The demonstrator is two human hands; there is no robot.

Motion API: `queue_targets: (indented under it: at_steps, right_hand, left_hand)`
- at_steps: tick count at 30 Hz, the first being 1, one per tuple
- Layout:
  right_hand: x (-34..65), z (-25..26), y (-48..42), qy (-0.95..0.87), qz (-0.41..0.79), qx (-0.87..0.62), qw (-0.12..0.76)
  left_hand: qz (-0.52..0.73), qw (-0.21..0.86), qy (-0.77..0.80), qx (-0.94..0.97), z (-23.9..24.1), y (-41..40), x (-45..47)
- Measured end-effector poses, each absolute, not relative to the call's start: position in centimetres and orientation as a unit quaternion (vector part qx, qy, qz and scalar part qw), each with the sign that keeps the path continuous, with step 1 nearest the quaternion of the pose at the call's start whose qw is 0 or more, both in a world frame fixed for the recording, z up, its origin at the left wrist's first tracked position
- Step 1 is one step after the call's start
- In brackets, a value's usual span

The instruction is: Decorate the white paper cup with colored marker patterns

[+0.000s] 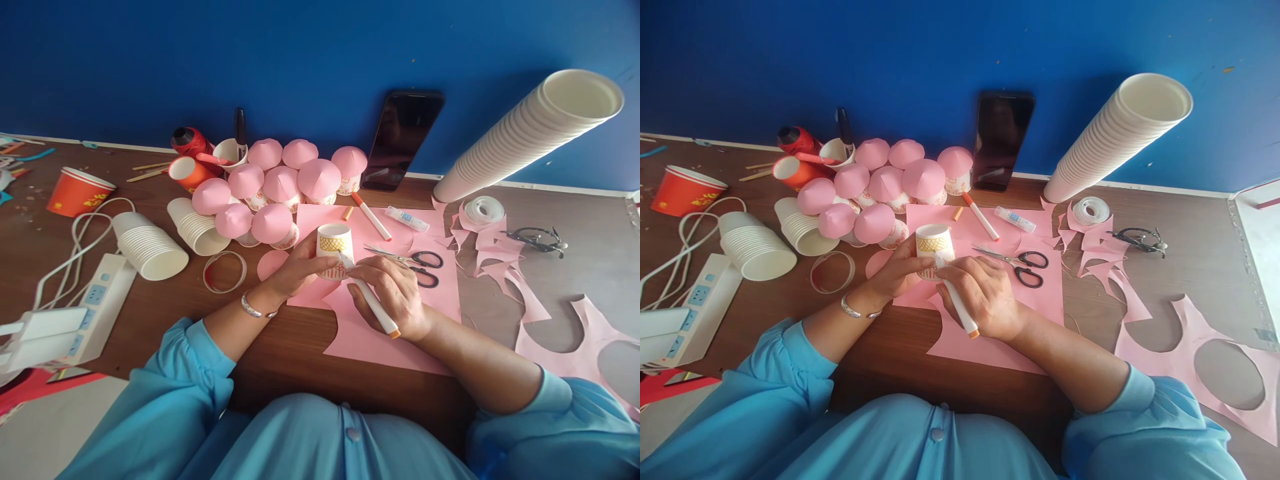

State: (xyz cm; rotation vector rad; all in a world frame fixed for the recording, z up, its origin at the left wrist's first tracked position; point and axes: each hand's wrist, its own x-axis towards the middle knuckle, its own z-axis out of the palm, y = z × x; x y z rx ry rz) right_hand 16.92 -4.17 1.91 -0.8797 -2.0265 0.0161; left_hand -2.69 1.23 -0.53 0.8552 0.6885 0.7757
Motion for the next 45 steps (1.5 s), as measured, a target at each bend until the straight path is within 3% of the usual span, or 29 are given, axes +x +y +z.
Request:
queue_targets:
  at_steps: [45]
  right_hand:
    - [17.34,2.5,-3.56,-0.807,-0.023,-0.371,0.459]
  left_hand:
    - [0.336,0.785,0.327,0.405,-0.68,1.21,-2.82]
